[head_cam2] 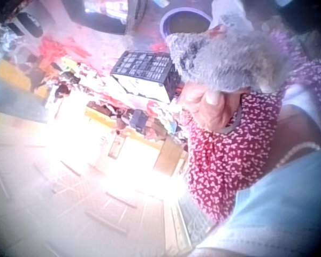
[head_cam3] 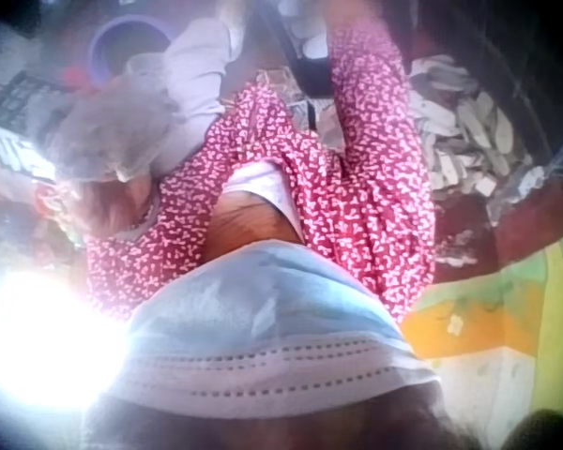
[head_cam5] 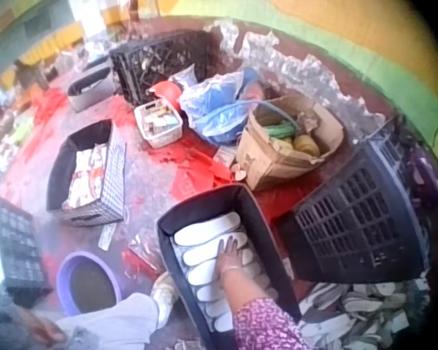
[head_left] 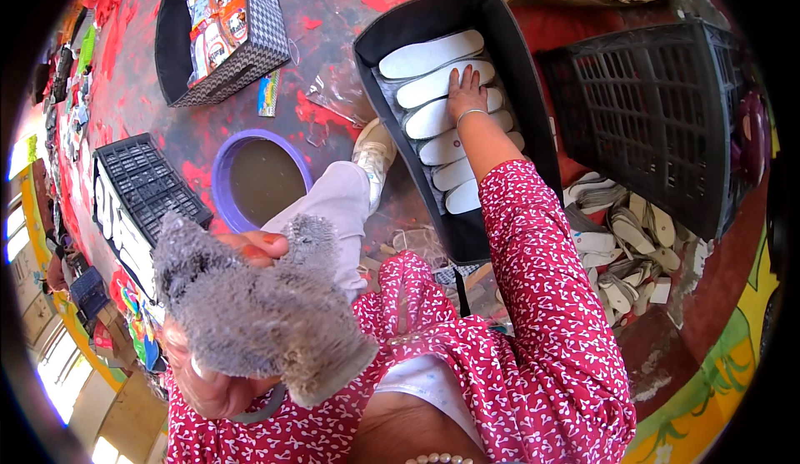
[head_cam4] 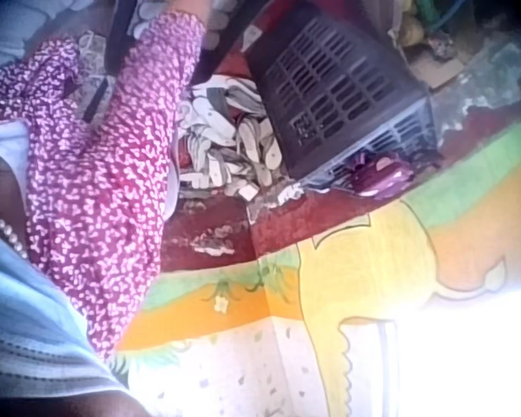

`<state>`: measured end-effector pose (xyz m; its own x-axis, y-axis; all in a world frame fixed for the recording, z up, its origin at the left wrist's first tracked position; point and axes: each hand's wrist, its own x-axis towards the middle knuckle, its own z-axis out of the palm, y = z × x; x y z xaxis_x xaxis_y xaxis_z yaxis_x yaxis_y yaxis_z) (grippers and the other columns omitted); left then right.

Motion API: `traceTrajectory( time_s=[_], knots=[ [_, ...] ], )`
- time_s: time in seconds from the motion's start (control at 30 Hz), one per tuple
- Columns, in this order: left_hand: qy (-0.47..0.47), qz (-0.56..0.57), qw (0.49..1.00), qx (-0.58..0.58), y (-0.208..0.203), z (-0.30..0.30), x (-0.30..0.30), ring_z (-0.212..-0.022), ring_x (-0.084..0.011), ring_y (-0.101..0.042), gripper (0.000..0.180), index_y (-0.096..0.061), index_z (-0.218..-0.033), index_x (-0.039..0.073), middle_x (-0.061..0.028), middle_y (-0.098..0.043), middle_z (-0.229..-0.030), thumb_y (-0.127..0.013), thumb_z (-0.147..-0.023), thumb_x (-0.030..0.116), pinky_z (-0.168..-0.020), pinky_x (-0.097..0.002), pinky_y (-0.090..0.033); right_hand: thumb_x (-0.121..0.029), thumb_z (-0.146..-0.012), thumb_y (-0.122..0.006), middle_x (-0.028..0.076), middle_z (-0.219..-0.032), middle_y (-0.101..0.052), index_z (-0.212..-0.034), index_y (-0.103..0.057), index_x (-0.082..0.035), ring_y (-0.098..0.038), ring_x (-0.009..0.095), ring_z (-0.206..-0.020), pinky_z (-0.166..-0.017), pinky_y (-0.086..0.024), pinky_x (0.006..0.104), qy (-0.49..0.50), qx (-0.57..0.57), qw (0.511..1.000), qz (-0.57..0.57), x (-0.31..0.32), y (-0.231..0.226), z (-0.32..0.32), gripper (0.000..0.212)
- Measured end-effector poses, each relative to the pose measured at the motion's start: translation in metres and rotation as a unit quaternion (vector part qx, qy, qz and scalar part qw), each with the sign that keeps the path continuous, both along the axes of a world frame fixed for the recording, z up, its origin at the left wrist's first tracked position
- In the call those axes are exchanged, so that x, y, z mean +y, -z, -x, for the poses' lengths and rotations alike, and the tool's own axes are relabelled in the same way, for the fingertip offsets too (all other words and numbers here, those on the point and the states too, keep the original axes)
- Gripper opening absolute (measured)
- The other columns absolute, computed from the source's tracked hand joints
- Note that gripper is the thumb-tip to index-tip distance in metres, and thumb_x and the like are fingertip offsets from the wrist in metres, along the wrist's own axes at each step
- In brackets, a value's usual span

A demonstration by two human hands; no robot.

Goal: The person picks up shoe insoles, wipes their surfaces and edges with a cloth, and places them into a black bin.

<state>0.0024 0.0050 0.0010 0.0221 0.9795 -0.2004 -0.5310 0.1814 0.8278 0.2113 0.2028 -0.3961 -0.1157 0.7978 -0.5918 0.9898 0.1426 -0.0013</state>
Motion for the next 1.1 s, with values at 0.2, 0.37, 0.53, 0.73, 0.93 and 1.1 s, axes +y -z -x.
traceTrajectory(
  time_s=[0.2, 0.37, 0.53, 0.73, 0.93, 1.1],
  knots=[
    [-0.07, 0.026, 0.995, 0.06, -0.004, -0.003, -0.01, -0.124, -0.0363, -0.033, 0.067, -0.025, -0.138, 0.002, -0.0202, -0.032, -0.136, -0.051, -0.086, 0.035, -0.099, -0.0534, -0.031, -0.007, -0.079, -0.048, 0.013, -0.151, -0.006, -0.144, -0.019, -0.017, -0.009, 0.029, -0.139, -0.108, -0.023, 0.0444, 0.03, 0.081, 0.996, -0.018, -0.002, -0.017, -0.014, 0.072],
    [-0.145, -0.032, 0.989, -0.018, 0.006, -0.013, -0.012, -0.104, -0.0297, -0.053, 0.026, -0.051, -0.103, -0.007, -0.0218, -0.055, -0.108, -0.048, -0.089, 0.016, -0.093, -0.0444, -0.041, -0.015, -0.079, -0.057, 0.021, -0.132, -0.045, -0.126, -0.051, -0.011, -0.045, 0.034, -0.12, -0.098, -0.039, 0.0372, 0.129, 0.39, 0.897, -0.165, -0.067, -0.083, -0.049, 0.047],
    [0.005, -0.061, 0.997, 0.053, 0.016, -0.037, 0.005, -0.086, -0.0229, -0.06, 0.024, -0.058, -0.093, -0.007, -0.0163, -0.061, -0.092, -0.044, -0.092, 0.013, -0.081, -0.0378, -0.048, -0.03, -0.09, -0.053, 0.012, -0.13, -0.049, -0.129, -0.048, -0.007, -0.044, 0.02, -0.123, -0.097, -0.037, 0.0285, 0.197, 0.703, 0.678, -0.085, -0.13, -0.23, -0.044, 0.045],
    [0.226, -0.068, 0.943, 0.236, 0.044, -0.111, 0.017, -0.086, -0.0149, -0.058, 0.019, -0.062, -0.096, -0.005, -0.0106, -0.058, -0.1, -0.05, -0.091, 0.009, -0.08, -0.0258, -0.047, -0.051, -0.092, -0.043, 0.009, -0.125, -0.047, -0.141, -0.025, -0.007, -0.048, 0.019, -0.112, -0.093, -0.04, 0.0346, 0.229, 0.896, 0.344, 0.163, -0.174, -0.311, -0.052, 0.069],
    [0.277, -0.132, 0.91, 0.278, 0.062, -0.174, 0.007, -0.083, -0.012, -0.052, 0.019, -0.062, -0.082, -0.003, -0.0068, -0.055, -0.091, -0.053, -0.09, 0.012, -0.074, -0.024, -0.043, -0.049, -0.092, -0.044, 0.003, -0.115, -0.053, -0.14, -0.032, -0.009, -0.051, 0.01, -0.1, -0.086, -0.043, 0.0287, 0.216, 0.77, 0.595, 0.079, -0.186, -0.313, -0.151, 0.063],
    [0.347, -0.079, 0.906, 0.231, 0.061, -0.212, 0.018, -0.073, -0.0101, -0.055, 0.028, -0.058, -0.074, -0.002, -0.002, -0.054, -0.076, -0.048, -0.092, 0.016, -0.072, -0.0232, -0.045, -0.037, -0.091, -0.053, 0.006, -0.118, -0.057, -0.126, -0.052, -0.008, -0.052, 0.014, -0.11, -0.091, -0.041, 0.0305, 0.308, 0.618, 0.722, -0.042, -0.191, -0.346, -0.27, 0.046]
  ],
)
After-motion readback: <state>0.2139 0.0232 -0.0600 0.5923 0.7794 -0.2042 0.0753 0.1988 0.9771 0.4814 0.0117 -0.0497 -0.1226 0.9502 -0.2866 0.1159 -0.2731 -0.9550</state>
